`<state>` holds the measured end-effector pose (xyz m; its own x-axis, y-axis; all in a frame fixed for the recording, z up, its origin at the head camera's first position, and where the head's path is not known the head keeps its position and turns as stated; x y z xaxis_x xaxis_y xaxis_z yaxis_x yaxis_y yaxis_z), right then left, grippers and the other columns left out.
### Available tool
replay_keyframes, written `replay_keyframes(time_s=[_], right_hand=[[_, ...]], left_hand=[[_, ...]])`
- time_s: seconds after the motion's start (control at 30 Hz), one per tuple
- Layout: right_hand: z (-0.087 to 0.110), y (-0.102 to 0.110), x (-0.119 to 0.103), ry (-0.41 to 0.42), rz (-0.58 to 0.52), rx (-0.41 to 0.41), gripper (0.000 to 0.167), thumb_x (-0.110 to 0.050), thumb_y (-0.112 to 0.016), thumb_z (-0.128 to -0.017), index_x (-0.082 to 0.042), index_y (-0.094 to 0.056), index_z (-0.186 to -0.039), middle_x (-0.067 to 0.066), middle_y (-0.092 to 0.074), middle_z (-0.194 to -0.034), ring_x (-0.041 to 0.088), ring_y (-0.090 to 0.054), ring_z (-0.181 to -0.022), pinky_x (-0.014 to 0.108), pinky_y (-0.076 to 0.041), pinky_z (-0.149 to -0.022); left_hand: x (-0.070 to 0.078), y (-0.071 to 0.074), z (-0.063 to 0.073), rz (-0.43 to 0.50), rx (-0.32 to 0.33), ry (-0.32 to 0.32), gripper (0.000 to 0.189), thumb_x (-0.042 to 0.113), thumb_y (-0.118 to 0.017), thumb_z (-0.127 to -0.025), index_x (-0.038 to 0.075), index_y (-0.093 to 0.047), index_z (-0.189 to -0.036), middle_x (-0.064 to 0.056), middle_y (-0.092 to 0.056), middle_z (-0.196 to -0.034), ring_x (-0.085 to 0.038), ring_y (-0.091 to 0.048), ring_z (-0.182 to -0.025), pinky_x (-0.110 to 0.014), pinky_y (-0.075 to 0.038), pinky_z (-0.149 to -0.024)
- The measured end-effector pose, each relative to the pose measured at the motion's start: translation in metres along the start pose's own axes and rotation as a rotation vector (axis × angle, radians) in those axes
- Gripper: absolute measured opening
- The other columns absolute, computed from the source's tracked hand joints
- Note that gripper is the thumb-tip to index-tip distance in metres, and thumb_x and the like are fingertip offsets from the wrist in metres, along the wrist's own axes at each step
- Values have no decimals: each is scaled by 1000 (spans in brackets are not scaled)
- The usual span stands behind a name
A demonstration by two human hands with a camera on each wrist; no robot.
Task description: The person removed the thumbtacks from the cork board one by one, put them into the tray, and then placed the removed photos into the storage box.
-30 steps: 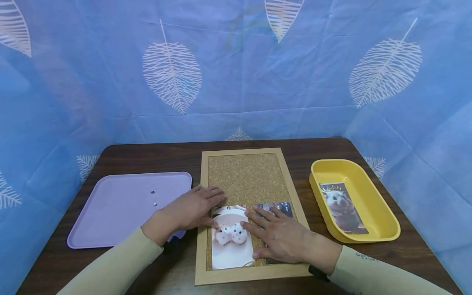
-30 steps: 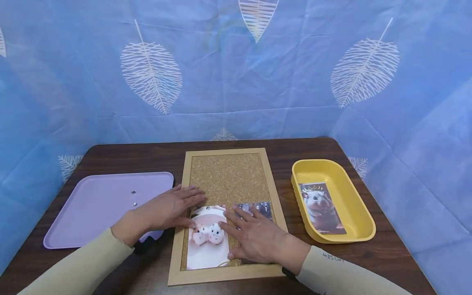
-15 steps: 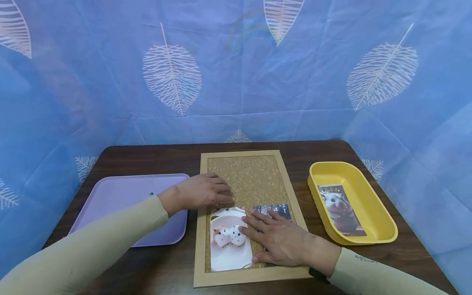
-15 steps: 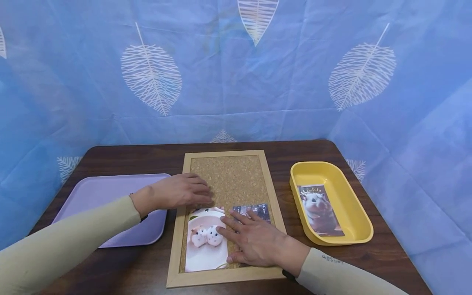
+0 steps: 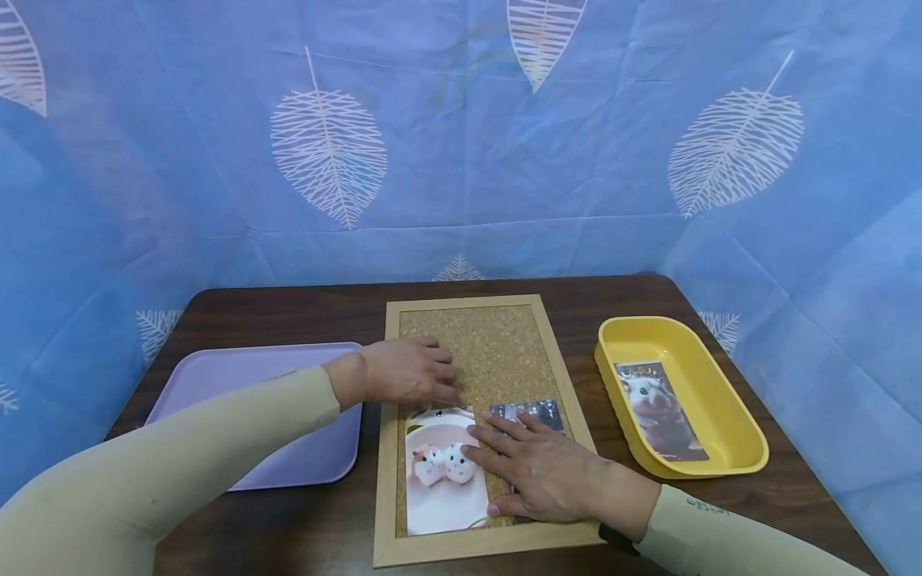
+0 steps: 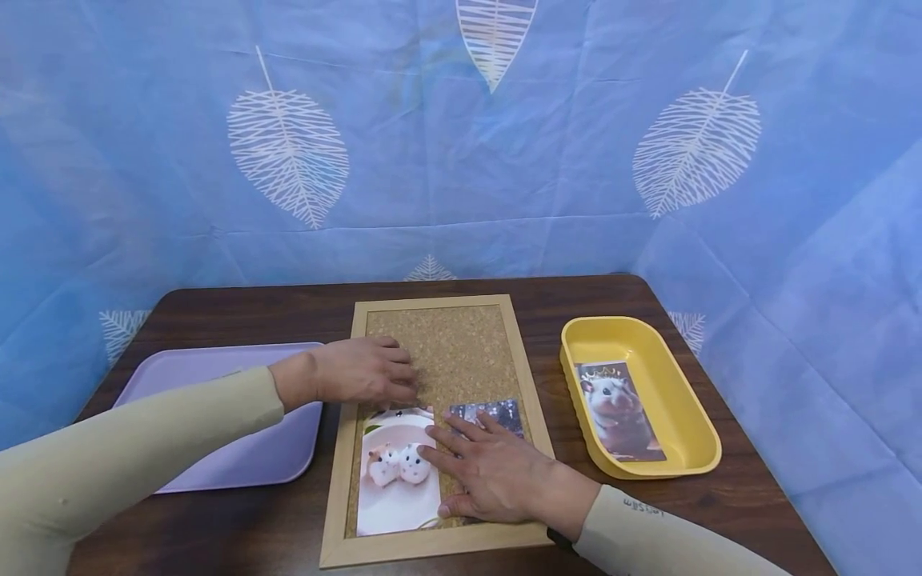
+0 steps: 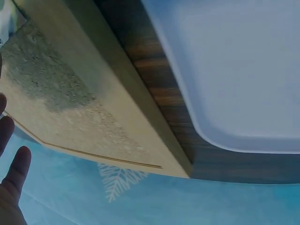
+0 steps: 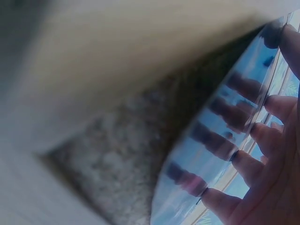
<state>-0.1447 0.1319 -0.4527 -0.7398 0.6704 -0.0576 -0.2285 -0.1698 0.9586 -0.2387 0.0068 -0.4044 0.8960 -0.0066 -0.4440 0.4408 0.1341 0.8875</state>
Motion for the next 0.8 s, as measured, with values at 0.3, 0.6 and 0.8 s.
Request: replay_keyframes(time_s=[0.3, 0.6, 0.8], right_hand=[[-1, -2, 0, 6, -3, 7, 78, -75, -29, -104, -33, -25, -169, -1, -22, -176, 28, -18, -164, 60, -31, -125], [-1, -1, 1, -3, -22, -3, 79, -75, -30, -103, -33, -26, -169, -2, -23, -176, 27, -18, -164, 61, -30, -125], [0, -2, 1, -6, -29, 0, 79, -75, -31, -103, -33, -26, -169, -2, -22, -176, 27, -17, -164, 60, -29, -126]], left_hand=[[3, -4, -8, -52, -41, -13, 27, 36, -54, -111, 36, -61, -138, 8, -64, -122, -15, -58, -110, -38, -51, -101], [9, -9, -9, -51, -47, -45, 23, 36, -55, -110, 37, -65, -130, 10, -64, -121, -15, -55, -105, -37, -51, -97], [13, -12, -11, -68, -42, -68, 24, 34, -53, -111, 38, -67, -129, 10, -65, -123, -16, -56, -109, -39, -49, -102]])
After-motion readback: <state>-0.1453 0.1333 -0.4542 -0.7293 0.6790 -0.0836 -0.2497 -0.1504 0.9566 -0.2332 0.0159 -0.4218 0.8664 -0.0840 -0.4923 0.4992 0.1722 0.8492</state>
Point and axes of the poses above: each hand's wrist, its own z-axis away from the middle knuckle, its own y-axis out of the back of the hand, x = y × z, the point moved 8 cm from there along -z, towards the middle knuckle
